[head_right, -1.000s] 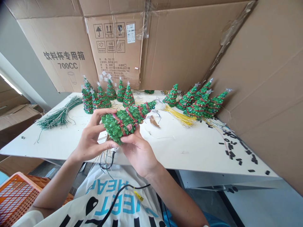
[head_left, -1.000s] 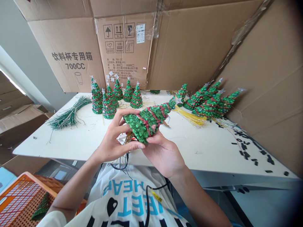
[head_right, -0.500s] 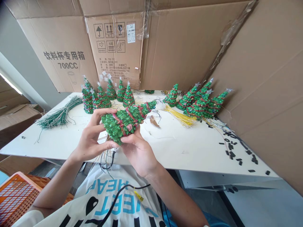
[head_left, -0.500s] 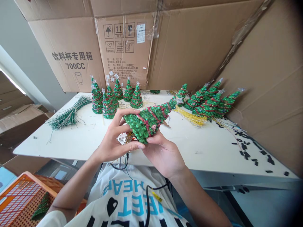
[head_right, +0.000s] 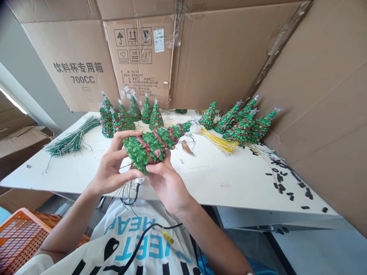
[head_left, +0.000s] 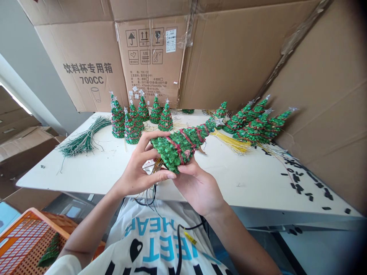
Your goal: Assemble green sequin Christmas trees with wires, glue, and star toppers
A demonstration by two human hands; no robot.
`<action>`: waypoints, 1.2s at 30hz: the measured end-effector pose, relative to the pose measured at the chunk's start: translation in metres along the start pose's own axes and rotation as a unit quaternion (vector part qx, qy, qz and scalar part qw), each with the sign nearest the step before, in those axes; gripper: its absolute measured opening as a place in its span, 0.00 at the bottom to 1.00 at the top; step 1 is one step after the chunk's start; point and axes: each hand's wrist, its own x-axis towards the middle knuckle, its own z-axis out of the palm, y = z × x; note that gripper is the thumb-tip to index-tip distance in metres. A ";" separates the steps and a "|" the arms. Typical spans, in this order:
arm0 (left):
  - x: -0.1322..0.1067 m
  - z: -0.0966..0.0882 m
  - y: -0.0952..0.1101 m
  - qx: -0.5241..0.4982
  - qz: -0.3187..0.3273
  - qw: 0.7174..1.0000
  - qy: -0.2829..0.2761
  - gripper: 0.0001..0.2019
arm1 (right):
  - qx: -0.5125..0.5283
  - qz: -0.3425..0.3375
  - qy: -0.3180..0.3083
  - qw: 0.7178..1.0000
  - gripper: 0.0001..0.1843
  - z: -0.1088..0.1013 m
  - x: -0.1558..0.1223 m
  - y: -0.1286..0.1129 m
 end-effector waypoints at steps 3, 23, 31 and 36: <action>0.000 0.001 -0.002 0.004 0.002 1.000 0.000 0.15 | 0.001 0.001 -0.005 1.000 0.36 -0.001 0.000 -0.001; -0.001 -0.002 0.000 0.008 -0.008 1.000 -0.011 0.15 | -0.051 -0.018 -0.014 0.998 0.33 -0.004 0.004 0.000; -0.001 -0.002 -0.001 0.007 0.003 1.000 -0.014 0.13 | -0.022 -0.011 -0.019 1.000 0.30 -0.005 0.004 0.001; -0.001 -0.002 0.000 0.016 0.004 1.000 -0.015 0.13 | 0.000 -0.009 -0.021 1.000 0.26 -0.006 0.004 0.001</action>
